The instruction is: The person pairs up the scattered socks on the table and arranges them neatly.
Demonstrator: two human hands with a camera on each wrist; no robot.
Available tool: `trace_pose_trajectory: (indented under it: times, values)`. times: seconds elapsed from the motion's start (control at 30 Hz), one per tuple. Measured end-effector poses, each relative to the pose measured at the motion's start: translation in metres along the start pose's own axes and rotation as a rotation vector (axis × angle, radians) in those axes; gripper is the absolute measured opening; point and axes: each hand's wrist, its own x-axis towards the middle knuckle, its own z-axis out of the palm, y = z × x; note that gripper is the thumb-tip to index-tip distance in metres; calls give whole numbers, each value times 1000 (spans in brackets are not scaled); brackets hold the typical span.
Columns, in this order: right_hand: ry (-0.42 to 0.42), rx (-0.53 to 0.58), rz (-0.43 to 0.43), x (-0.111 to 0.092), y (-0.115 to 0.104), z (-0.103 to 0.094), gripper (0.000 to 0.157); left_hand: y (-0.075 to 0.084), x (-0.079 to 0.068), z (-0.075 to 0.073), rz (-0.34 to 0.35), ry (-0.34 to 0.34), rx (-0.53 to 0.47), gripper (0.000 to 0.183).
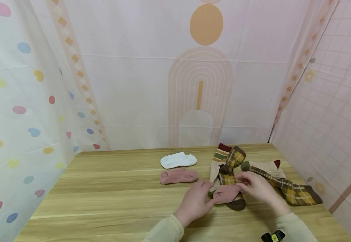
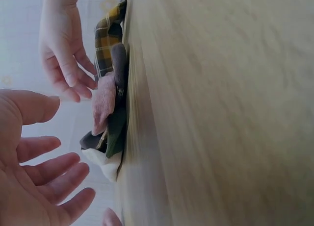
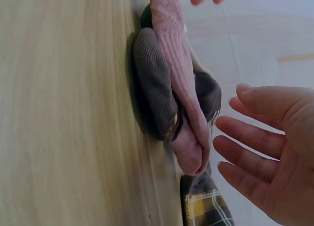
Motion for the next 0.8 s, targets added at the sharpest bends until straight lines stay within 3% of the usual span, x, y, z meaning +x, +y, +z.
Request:
trace_pose_trajectory:
  times: [0.17, 0.3, 0.6, 0.8]
  values:
    - [-5, 0, 27, -1, 5, 0, 18, -3, 3, 4, -74, -20, -185, 37]
    - [-12, -4, 44, -2, 9, 0, 19, -4, 3, 6, -98, -32, -238, 36]
    - [30, -64, 64, -5, 10, -1, 18, 2, 3, 8, 17, 22, -94, 31]
    - [58, -111, 62, -9, 10, -2, 17, 4, 3, 9, 159, 94, 64, 29]
